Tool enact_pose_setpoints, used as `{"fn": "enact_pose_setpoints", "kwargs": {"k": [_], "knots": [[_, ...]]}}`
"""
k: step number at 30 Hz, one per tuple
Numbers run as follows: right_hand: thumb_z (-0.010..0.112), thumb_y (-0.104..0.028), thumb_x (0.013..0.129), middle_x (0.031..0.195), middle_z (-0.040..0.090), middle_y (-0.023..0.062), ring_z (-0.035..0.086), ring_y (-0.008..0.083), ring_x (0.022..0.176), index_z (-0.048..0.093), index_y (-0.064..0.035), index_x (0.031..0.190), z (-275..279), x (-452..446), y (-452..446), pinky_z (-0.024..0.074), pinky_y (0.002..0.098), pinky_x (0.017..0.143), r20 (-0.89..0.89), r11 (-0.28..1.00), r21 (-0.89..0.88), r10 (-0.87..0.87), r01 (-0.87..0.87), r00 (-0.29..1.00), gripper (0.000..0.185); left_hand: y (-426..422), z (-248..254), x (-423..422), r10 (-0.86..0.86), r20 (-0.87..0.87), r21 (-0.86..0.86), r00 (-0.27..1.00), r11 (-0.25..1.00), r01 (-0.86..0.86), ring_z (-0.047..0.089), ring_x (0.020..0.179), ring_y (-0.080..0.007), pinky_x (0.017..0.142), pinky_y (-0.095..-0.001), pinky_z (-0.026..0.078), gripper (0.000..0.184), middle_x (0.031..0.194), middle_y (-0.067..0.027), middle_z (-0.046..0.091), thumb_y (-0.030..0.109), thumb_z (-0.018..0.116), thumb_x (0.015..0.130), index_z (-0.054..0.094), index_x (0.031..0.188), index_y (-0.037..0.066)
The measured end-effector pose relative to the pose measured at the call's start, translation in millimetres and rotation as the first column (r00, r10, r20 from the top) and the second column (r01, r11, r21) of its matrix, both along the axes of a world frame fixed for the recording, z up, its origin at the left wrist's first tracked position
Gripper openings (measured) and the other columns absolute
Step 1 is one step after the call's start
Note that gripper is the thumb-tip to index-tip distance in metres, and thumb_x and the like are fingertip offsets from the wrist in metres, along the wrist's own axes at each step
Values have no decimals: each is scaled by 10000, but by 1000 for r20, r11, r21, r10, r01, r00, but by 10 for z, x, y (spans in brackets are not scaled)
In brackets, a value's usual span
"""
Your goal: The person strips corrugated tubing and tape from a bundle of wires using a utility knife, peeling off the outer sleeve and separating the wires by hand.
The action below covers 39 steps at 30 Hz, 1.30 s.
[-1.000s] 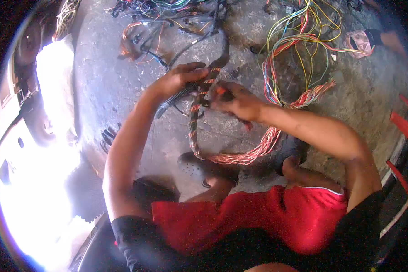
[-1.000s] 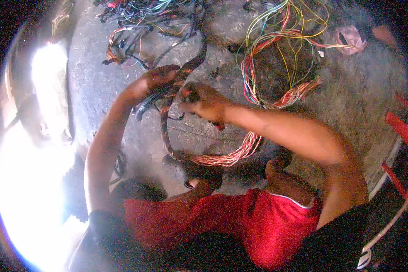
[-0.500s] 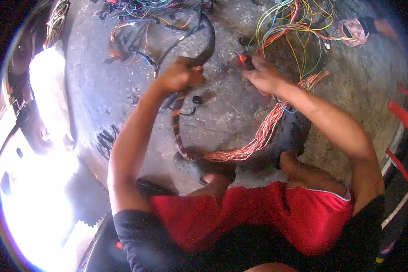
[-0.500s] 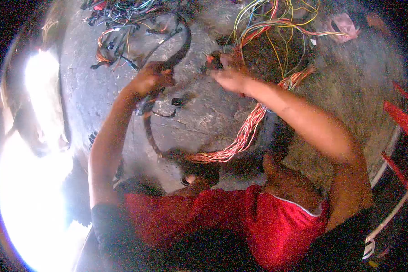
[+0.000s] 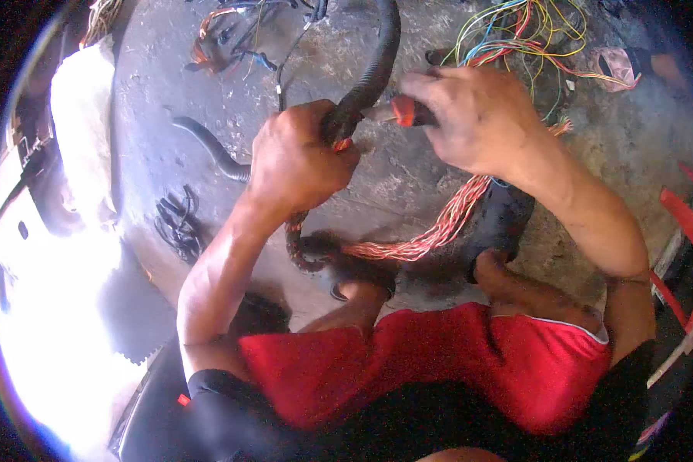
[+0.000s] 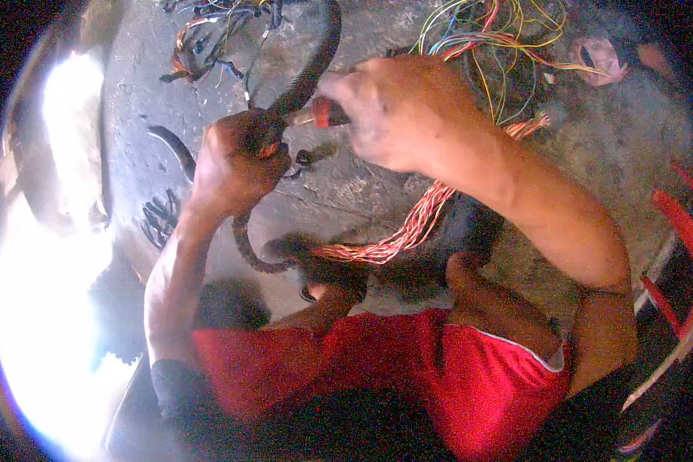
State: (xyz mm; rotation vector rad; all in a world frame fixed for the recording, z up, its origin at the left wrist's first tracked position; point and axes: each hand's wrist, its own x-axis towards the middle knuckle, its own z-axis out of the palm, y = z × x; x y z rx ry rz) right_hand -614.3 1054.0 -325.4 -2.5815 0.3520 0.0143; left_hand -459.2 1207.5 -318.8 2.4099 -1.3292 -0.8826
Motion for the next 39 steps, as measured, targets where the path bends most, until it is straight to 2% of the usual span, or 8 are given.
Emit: {"fn": "enact_pose_setpoints", "kwargs": {"k": [13, 22, 23, 25, 27, 29, 33, 39], "knots": [[580, -166, 696, 712, 600, 127, 626, 322, 712, 633, -126, 894, -94, 70, 83, 512, 435, 653, -26, 970, -245, 7, -13, 1000, 209, -85, -152, -68, -58, 217, 151, 974, 988, 25, 625, 734, -378, 655, -458, 495, 212, 755, -194, 628, 223, 642, 685, 637, 837, 76], [546, -145, 714, 824, 650, 176, 640, 344, 787, 697, -166, 845, -451, 362, -128, 512, 459, 696, -179, 996, -81, 24, -39, 984, 201, -27, -170, -55, -94, 302, 228, 949, 973, 24, 636, 725, -385, 659, -466, 504, 206, 740, -217, 635, 230, 625, 681, 635, 814, 72], [525, -123, 724, 821, 652, 184, 639, 350, 787, 696, -156, 897, -923, 300, -412, 511, 462, 706, -31, 981, -156, -123, 116, 992, 245, 21, -128, -84, -95, 310, 250, 946, 968, 15, 633, 719, -386, 651, -470, 502, 201, 733, -210, 634, 228, 624, 683, 631, 814, 76], [556, -150, 751, 872, 645, 183, 627, 329, 874, 651, -104, 978, -785, 207, -974, 503, 441, 764, -317, 934, -290, -300, 209, 900, 250, 221, 18, -150, -128, 268, 266, 955, 963, 54, 628, 734, -385, 664, -472, 498, 185, 739, -202, 630, 219, 613, 702, 632, 829, 86], [562, -165, 811, 739, 645, 118, 610, 247, 628, 661, -27, 806, -643, 150, -924, 506, 369, 535, -296, 949, -295, -205, 115, 933, 170, 326, 24, -58, -88, 242, 246, 966, 969, 26, 623, 750, -385, 676, -474, 495, 171, 745, -194, 627, 211, 602, 721, 633, 845, 97], [595, -193, 748, 855, 641, 177, 626, 340, 851, 635, -92, 991, -630, 84, -728, 506, 442, 750, -63, 905, -340, -294, 257, 954, 266, 346, -101, 52, -29, 179, 178, 983, 984, -3, 612, 731, -400, 669, -473, 490, 173, 727, -197, 617, 201, 604, 721, 628, 839, 77], [590, -196, 697, 852, 654, 152, 647, 317, 800, 666, -202, 963, -593, 173, -283, 525, 450, 697, -121, 990, -29, -141, 139, 983, 277, 168, -92, 125, 66, 125, 117, 990, 990, -80, 610, 661, -375, 624, -419, 480, 163, 661, -201, 584, 169, 624, 694, 612, 778, 29], [660, -142, 621, 793, 638, 124, 628, 316, 786, 636, -124, 871, -198, 156, 60, 505, 435, 688, -156, 997, -69, -38, 27, 987, 251, 269, -160, 112, 51, 149, 65, 987, 996, -62, 613, 653, -365, 623, -418, 481, 157, 673, -198, 591, 152, 626, 683, 619, 784, 32]]}}
